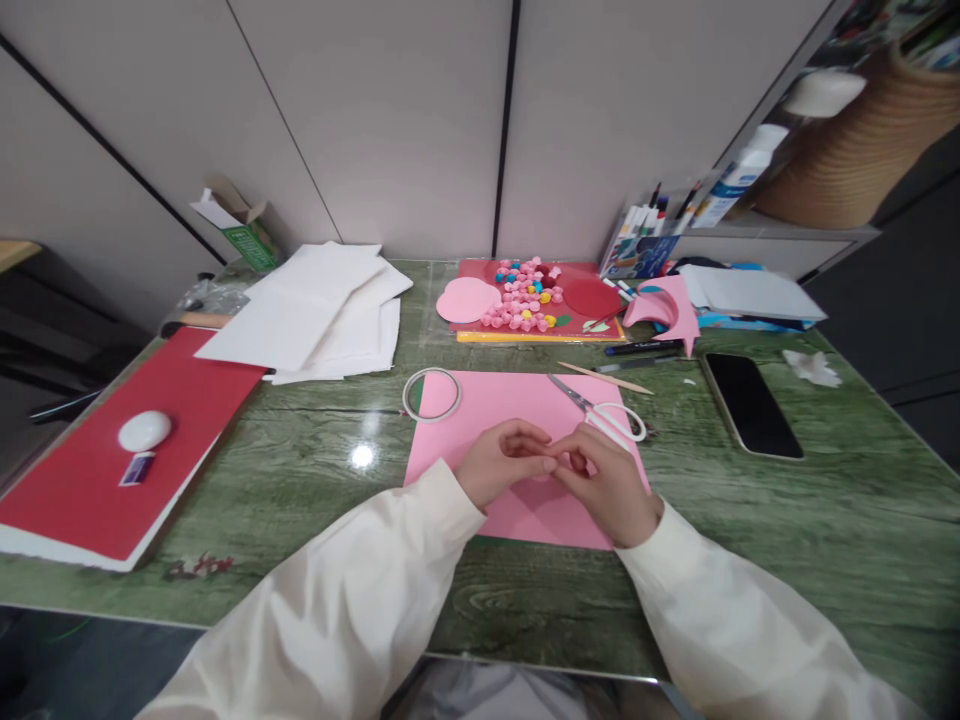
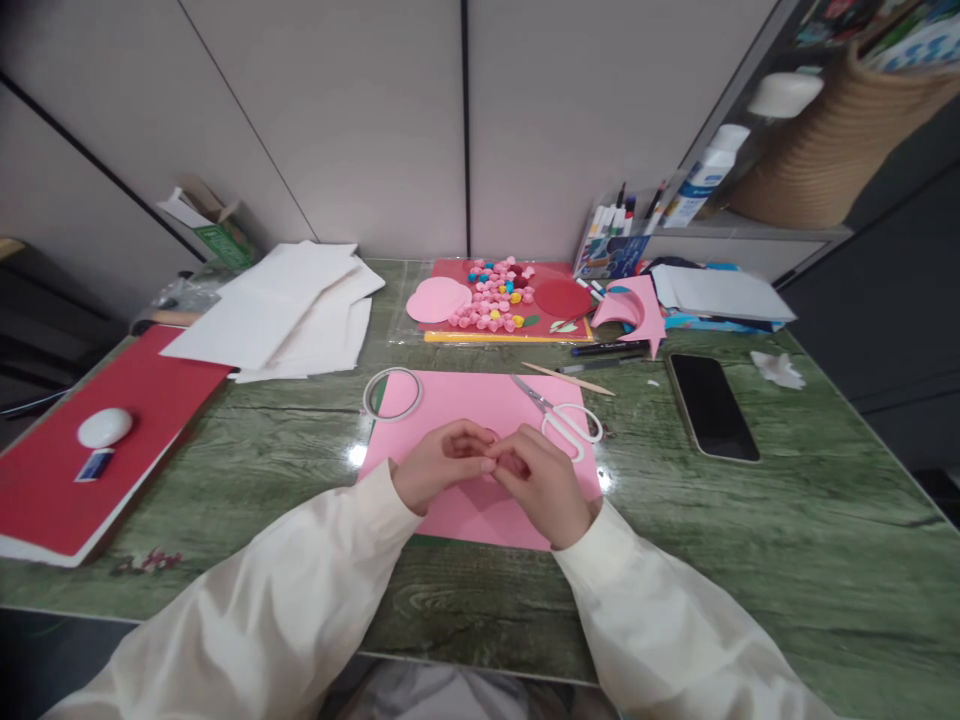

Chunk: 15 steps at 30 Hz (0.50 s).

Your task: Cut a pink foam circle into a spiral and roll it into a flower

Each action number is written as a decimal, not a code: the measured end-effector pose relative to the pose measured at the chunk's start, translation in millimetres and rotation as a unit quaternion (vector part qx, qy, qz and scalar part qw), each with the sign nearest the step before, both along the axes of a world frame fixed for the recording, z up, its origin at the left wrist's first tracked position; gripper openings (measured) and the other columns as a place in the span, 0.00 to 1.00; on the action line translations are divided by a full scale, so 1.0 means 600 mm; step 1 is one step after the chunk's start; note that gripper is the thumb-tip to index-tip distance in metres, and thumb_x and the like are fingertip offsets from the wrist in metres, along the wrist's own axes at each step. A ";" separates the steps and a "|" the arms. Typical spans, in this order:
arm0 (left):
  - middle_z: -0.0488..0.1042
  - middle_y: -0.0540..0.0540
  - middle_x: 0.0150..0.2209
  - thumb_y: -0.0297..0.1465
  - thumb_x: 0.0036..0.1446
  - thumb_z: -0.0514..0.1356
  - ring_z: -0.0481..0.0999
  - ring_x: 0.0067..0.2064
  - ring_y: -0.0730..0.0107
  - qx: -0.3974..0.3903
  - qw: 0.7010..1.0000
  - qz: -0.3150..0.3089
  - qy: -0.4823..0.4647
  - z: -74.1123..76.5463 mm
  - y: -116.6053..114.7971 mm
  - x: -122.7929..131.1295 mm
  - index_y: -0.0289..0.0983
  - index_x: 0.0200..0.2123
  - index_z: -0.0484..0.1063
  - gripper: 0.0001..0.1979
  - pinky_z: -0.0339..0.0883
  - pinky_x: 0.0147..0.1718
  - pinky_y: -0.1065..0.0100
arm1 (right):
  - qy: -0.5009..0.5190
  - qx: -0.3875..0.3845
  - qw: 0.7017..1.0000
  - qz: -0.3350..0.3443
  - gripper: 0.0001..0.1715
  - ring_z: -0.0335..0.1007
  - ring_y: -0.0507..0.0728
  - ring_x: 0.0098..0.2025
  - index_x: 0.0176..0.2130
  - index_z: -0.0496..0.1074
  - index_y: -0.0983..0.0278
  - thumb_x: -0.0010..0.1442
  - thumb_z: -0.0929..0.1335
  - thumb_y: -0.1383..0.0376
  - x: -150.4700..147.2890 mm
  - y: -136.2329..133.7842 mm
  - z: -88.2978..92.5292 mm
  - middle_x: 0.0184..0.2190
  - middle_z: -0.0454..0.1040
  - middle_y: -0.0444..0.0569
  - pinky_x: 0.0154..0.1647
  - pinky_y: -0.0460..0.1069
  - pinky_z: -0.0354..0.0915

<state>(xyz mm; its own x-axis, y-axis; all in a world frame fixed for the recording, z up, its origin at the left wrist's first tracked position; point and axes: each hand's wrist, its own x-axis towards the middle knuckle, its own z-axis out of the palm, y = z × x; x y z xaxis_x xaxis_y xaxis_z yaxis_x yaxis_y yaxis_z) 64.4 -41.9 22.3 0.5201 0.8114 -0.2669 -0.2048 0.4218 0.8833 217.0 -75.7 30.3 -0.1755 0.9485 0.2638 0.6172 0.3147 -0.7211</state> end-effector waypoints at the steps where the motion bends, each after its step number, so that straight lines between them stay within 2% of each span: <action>1: 0.70 0.47 0.29 0.28 0.36 0.66 0.70 0.32 0.75 0.002 1.000 -0.004 0.000 0.000 -0.001 0.000 0.32 0.32 0.66 0.17 0.65 0.33 0.68 | 0.003 -0.004 1.000 0.001 0.02 0.56 0.50 0.23 0.28 0.68 0.63 0.53 0.67 0.67 0.000 -0.001 -0.001 0.20 0.57 0.40 0.24 0.45 0.53; 8: 0.71 0.48 0.29 0.30 0.36 0.67 0.70 0.32 0.73 0.036 0.999 -0.030 0.013 -0.004 -0.002 0.001 0.33 0.32 0.67 0.18 0.63 0.35 0.67 | 0.001 -0.018 1.000 0.004 0.08 0.56 0.50 0.23 0.24 0.62 0.63 0.51 0.67 0.69 0.001 -0.003 -0.007 0.21 0.58 0.40 0.23 0.45 0.53; 15: 0.70 0.48 0.28 0.28 0.36 0.66 0.70 0.31 0.75 0.035 0.999 -0.012 0.013 0.000 -0.003 0.001 0.32 0.31 0.67 0.17 0.63 0.34 0.68 | -0.006 -0.007 1.000 0.007 0.06 0.57 0.50 0.24 0.25 0.63 0.63 0.52 0.67 0.67 -0.001 -0.003 -0.003 0.21 0.60 0.41 0.24 0.45 0.54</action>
<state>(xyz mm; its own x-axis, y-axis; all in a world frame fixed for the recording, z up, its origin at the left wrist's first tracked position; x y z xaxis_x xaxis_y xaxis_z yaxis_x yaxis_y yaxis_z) 65.3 -43.9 22.4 0.5322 0.8163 -0.2243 -0.1717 0.3635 0.9156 216.7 -77.3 28.6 -0.1920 0.9495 0.2481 0.6217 0.3134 -0.7178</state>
